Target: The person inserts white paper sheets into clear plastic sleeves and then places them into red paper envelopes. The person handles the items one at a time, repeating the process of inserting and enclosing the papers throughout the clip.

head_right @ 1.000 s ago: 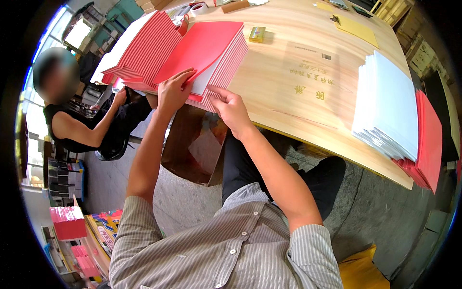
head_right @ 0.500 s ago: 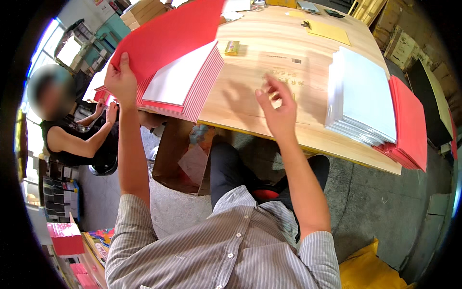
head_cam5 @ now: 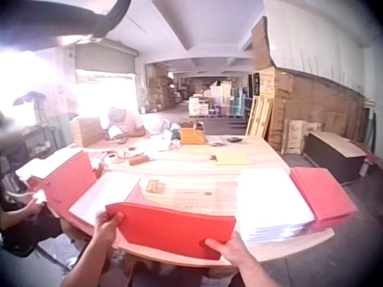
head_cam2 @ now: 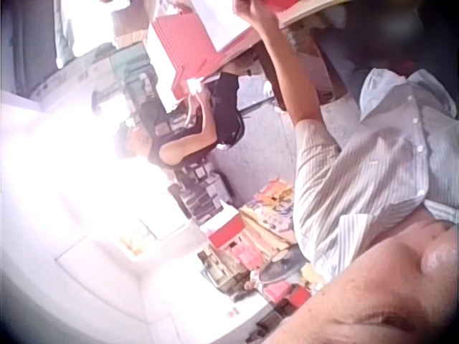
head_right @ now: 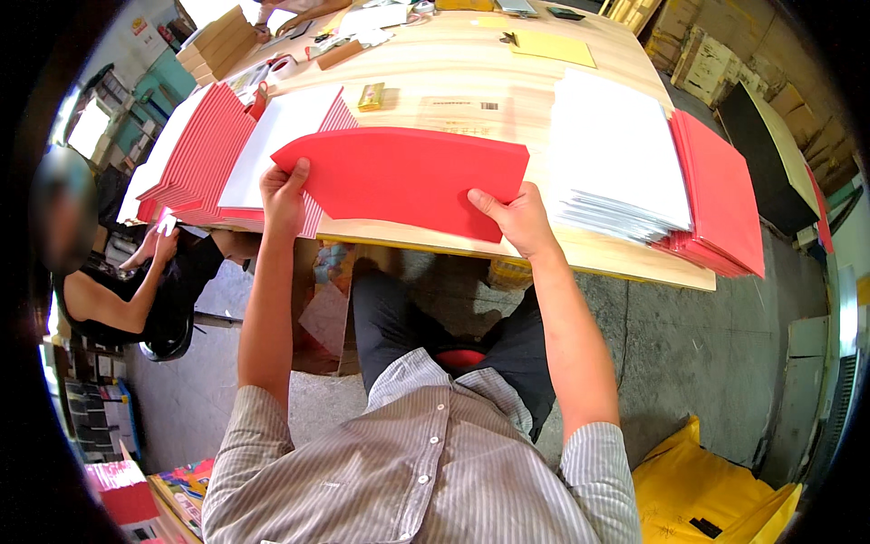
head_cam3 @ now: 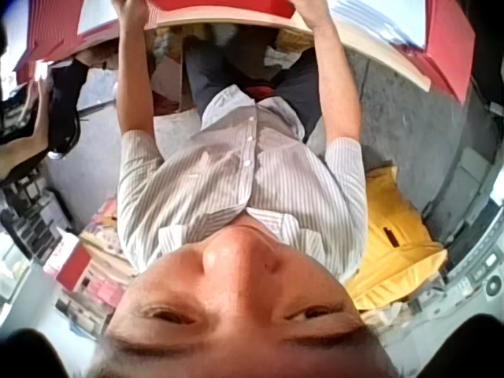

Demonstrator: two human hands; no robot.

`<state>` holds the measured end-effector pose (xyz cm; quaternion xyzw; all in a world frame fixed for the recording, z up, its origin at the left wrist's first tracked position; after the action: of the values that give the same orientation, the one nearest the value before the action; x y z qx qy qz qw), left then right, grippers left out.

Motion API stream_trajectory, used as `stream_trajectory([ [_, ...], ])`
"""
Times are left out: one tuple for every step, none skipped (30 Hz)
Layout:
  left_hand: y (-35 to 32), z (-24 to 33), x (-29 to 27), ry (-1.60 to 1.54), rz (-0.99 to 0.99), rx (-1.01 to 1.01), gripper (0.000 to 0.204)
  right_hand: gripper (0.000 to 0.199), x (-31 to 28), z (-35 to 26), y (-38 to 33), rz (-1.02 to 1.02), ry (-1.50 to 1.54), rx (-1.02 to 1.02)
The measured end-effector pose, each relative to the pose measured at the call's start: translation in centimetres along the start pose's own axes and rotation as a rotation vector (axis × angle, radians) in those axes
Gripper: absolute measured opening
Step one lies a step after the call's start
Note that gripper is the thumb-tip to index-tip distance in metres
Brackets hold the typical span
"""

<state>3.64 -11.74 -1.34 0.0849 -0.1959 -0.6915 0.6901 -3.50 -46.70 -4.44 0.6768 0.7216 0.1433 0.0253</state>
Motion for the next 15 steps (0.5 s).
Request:
stream_trajectory([
  [0.0, -0.7, 0.2, -0.019, -0.015, -0.016, 0.014, 0.019, -0.4, -0.2, -0.1, 0.017, -0.018, -0.013],
  [-0.1, -1.4, 0.3, -0.037, -0.030, -0.032, 0.014, 0.020, -0.8, -0.3, -0.3, 0.034, -0.036, -0.026],
  [-0.2, -2.1, 0.4, -0.055, -0.045, -0.047, 0.014, 0.021, -1.2, -0.3, -0.3, 0.050, -0.054, -0.038],
  [-0.4, -2.8, 0.3, -0.081, -0.060, -0.042, 0.012, 0.021, -1.4, 0.0, -0.4, 0.044, -0.053, -0.026],
  [-0.5, -3.4, 0.2, -0.075, -0.063, -0.053, 0.012, 0.021, -1.6, 0.4, -0.5, 0.037, -0.051, -0.014],
  [-0.6, -4.0, -0.1, -0.068, -0.065, -0.065, 0.012, 0.022, -1.8, 0.9, -0.5, 0.030, -0.050, -0.002],
  [-0.8, -4.6, -0.3, -0.061, -0.067, -0.079, 0.011, 0.021, -1.9, 1.3, -0.6, 0.017, -0.055, -0.004],
  [-0.9, -5.2, -0.4, -0.071, -0.077, -0.088, 0.011, 0.021, -2.0, 1.7, -0.7, 0.004, -0.061, -0.007],
  [-1.1, -5.8, -0.6, -0.082, -0.081, -0.085, 0.011, 0.020, -2.2, 2.1, -0.8, -0.010, -0.066, -0.009],
  [-1.3, -5.8, -0.5, -0.089, -0.084, -0.084, 0.011, 0.024, -2.3, 2.4, -0.8, -0.005, -0.068, 0.000],
  [-1.5, -5.9, -0.5, -0.096, -0.086, -0.082, 0.011, 0.027, -2.4, 2.6, -0.9, -0.005, -0.044, 0.005],
  [-1.6, -6.0, -0.5, -0.079, -0.097, -0.102, 0.013, 0.030, -2.4, 2.9, -1.0, -0.004, -0.021, 0.011],
  [-1.7, -5.7, -0.4, -0.060, -0.107, -0.121, 0.015, 0.034, -2.3, 3.0, -1.0, -0.005, 0.004, 0.016],
  [-1.8, -5.5, -0.3, -0.042, -0.118, -0.140, 0.017, 0.037, -2.0, 3.0, -1.0, -0.021, 0.010, 0.022],
  [-2.2, -5.3, 0.1, -0.049, -0.142, -0.152, 0.020, 0.040, -1.8, 3.1, -1.0, -0.036, 0.015, 0.027],
])
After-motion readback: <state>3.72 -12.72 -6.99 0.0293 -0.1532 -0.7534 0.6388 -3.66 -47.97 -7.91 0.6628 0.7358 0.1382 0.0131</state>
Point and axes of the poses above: each hand's wrist, its own y-axis towards the middle knuckle, its own x-axis out of the palm, z = x × y, the point moved 5 cm from there along y, towards the middle knuckle, and after that the axes turned 2 degrees about -x, right-handed, at the moved point
